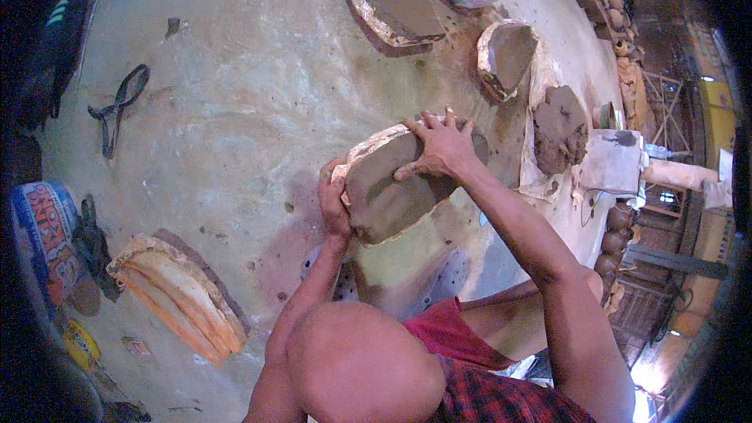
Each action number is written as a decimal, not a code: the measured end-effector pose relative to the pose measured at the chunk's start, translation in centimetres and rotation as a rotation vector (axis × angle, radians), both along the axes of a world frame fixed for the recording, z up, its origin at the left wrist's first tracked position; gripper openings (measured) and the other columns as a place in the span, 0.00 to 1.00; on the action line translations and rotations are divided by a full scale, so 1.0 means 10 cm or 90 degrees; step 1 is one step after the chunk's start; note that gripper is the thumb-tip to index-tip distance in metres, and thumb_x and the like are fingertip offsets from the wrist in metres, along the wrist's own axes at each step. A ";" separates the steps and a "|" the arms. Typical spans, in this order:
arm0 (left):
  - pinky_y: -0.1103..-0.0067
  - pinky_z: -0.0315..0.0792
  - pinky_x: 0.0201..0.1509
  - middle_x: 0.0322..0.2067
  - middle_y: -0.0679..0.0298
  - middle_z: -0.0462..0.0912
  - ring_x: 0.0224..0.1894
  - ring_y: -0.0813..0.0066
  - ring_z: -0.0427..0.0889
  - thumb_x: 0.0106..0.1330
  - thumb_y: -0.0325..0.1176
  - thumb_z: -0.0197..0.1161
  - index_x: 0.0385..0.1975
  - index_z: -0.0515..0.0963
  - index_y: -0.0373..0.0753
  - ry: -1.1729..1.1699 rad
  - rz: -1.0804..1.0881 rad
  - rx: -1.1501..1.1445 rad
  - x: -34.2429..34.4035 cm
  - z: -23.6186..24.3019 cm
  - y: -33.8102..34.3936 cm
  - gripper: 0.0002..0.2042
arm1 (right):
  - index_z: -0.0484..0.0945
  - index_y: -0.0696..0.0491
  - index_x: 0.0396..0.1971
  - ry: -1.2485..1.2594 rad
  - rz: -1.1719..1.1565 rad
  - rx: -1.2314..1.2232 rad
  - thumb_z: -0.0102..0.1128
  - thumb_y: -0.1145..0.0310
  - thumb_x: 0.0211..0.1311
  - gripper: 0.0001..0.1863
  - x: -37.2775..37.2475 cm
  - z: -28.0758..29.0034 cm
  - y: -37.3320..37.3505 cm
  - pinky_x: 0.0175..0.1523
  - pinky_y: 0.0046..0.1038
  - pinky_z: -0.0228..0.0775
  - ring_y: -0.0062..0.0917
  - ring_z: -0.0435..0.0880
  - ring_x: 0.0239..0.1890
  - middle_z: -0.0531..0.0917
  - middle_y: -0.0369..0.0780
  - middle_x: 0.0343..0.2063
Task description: The person kneads a lump of clay on the floor, then presses and smooths it into a wooden mold. They repeatedly adjust the clay within the mold using both hands to shape and compact it.
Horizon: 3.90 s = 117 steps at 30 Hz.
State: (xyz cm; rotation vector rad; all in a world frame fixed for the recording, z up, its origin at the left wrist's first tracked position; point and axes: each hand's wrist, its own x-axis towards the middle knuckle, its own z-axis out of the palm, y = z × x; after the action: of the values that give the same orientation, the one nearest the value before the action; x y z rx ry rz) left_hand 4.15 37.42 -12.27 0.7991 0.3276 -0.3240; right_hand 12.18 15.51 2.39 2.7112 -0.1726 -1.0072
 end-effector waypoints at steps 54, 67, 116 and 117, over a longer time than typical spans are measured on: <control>0.82 0.73 0.48 0.46 0.65 0.80 0.42 0.81 0.77 0.76 0.38 0.58 0.55 0.78 0.34 -0.061 -0.007 0.095 0.35 0.01 -0.05 0.16 | 0.79 0.49 0.64 -0.056 -0.168 0.070 0.86 0.29 0.33 0.58 0.05 0.00 -0.93 0.65 0.54 0.75 0.50 0.85 0.62 0.87 0.50 0.57; 0.68 0.82 0.57 0.50 0.56 0.84 0.51 0.64 0.86 0.75 0.43 0.54 0.58 0.76 0.35 -0.083 -0.015 0.077 0.22 0.00 0.02 0.21 | 0.90 0.58 0.47 -0.079 -0.269 0.184 0.90 0.36 0.33 0.46 -0.11 -0.21 -1.38 0.59 0.46 0.82 0.47 0.91 0.52 0.91 0.53 0.47; 0.59 0.74 0.71 0.66 0.48 0.77 0.67 0.52 0.78 0.81 0.46 0.56 0.66 0.73 0.36 -0.040 -0.038 0.143 0.07 0.29 0.08 0.23 | 0.79 0.55 0.58 -0.167 -0.268 0.370 0.89 0.41 0.41 0.48 -0.72 -0.27 -1.70 0.66 0.46 0.75 0.49 0.83 0.62 0.86 0.54 0.56; 0.59 0.74 0.71 0.66 0.47 0.76 0.67 0.52 0.77 0.82 0.45 0.56 0.66 0.73 0.35 -0.037 -0.035 0.154 0.08 0.30 0.05 0.23 | 0.78 0.55 0.58 -0.158 -0.269 0.362 0.89 0.41 0.42 0.48 -0.71 -0.26 -1.68 0.66 0.46 0.75 0.49 0.83 0.63 0.85 0.54 0.56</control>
State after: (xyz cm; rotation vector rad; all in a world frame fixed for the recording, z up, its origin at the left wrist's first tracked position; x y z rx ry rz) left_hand 4.90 37.91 -9.29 1.0555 0.2933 -0.3156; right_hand 5.12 -1.29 -0.22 3.4176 -0.6104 -0.9218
